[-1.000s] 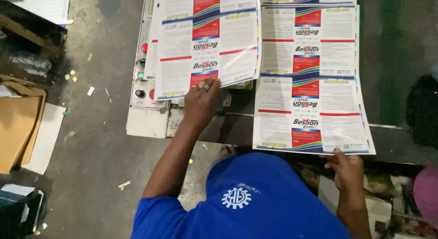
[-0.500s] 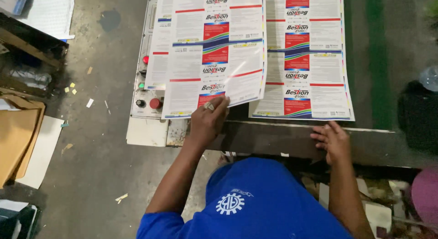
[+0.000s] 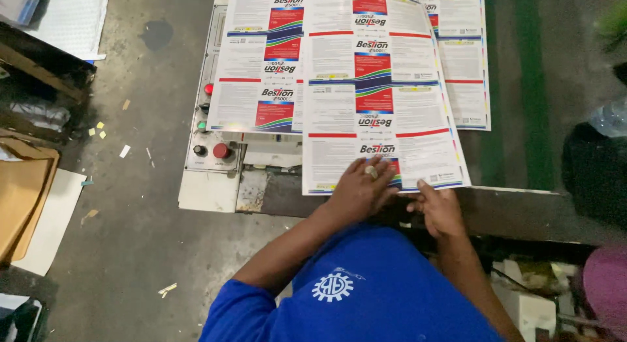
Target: The person repeatedly picks up printed sheets from a pile on a machine, folds them in half, and places them onto a growing stack on the right side of the table. The person continues this process throughout the video, handling the papers by hand.
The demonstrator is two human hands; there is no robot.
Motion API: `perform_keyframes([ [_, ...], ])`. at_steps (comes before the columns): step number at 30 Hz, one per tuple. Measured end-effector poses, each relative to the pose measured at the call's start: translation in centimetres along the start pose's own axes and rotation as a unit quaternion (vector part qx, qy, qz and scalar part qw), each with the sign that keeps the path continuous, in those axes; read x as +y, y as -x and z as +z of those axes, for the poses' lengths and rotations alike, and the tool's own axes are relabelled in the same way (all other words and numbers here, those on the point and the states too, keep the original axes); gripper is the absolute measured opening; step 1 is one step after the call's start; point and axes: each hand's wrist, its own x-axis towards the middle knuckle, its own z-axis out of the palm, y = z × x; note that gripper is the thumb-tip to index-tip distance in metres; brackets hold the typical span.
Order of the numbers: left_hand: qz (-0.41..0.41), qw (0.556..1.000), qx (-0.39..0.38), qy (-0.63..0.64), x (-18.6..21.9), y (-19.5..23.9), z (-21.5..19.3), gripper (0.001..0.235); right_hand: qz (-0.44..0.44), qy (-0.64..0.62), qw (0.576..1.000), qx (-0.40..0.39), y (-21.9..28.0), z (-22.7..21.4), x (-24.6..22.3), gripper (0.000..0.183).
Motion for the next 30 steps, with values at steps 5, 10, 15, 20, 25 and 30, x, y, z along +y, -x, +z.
perform_keyframes([
  [5,-0.089,0.986,0.021,-0.139,-9.4,2.3,-1.6,0.04,-0.038,0.041,0.994,0.096,0.9,-6.3,1.7,0.031],
  [10,-0.166,0.962,0.038,-0.214,-12.7,2.9,-5.6,0.072,-0.039,0.044,0.986,0.154,2.6,-11.0,3.0,0.028],
  [15,-0.217,0.946,-0.022,-0.239,-12.0,4.0,-5.9,0.083,-0.051,0.05,0.987,0.141,5.5,-10.9,1.0,0.028],
  [20,-0.164,0.95,-0.008,-0.265,-13.9,5.3,-6.2,0.046,-0.012,0.07,0.983,0.17,5.9,-13.8,3.1,0.025],
  [25,-0.156,0.965,0.035,-0.208,-12.5,2.9,-10.3,0.018,-0.011,0.07,0.982,0.177,6.8,-13.1,2.7,0.027],
  [30,-0.098,0.967,0.146,-0.186,-9.4,1.6,-11.4,0.02,0.009,0.082,0.985,0.151,7.0,-13.7,3.3,0.026],
])
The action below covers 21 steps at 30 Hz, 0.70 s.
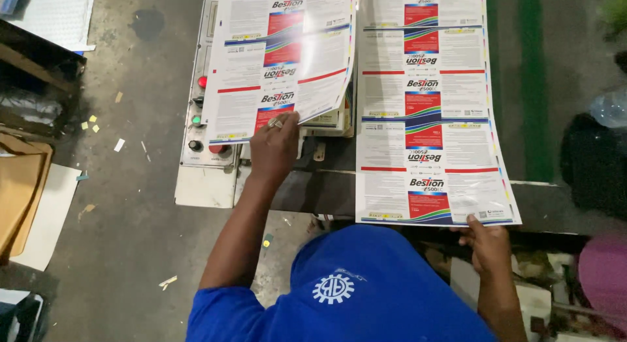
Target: The person repeatedly picks up printed sheets from a pile on a machine, folds them in half, and places them onto a growing stack on the right side of the table. The person continues this process throughout the video, handling the papers by hand.
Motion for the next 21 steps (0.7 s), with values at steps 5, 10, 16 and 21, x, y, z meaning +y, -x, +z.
perform_keyframes([
  [5,-0.045,0.997,-0.055,0.011,0.6,2.7,1.2,0.024,0.014,0.036,0.999,-0.019,-1.0,1.4,-1.1,0.029],
  [10,-0.08,0.994,-0.071,0.024,1.7,3.7,1.3,0.018,0.009,0.057,0.998,-0.029,-6.2,2.7,-1.5,0.028],
  [16,-0.07,0.995,-0.039,0.06,2.6,4.0,1.2,0.024,-0.011,0.016,0.999,-0.05,-11.6,6.1,-5.0,0.03],
  [21,-0.09,0.994,-0.034,0.046,4.6,3.6,0.2,0.029,0.021,0.05,0.997,-0.045,-10.4,7.4,-7.7,0.036],
])
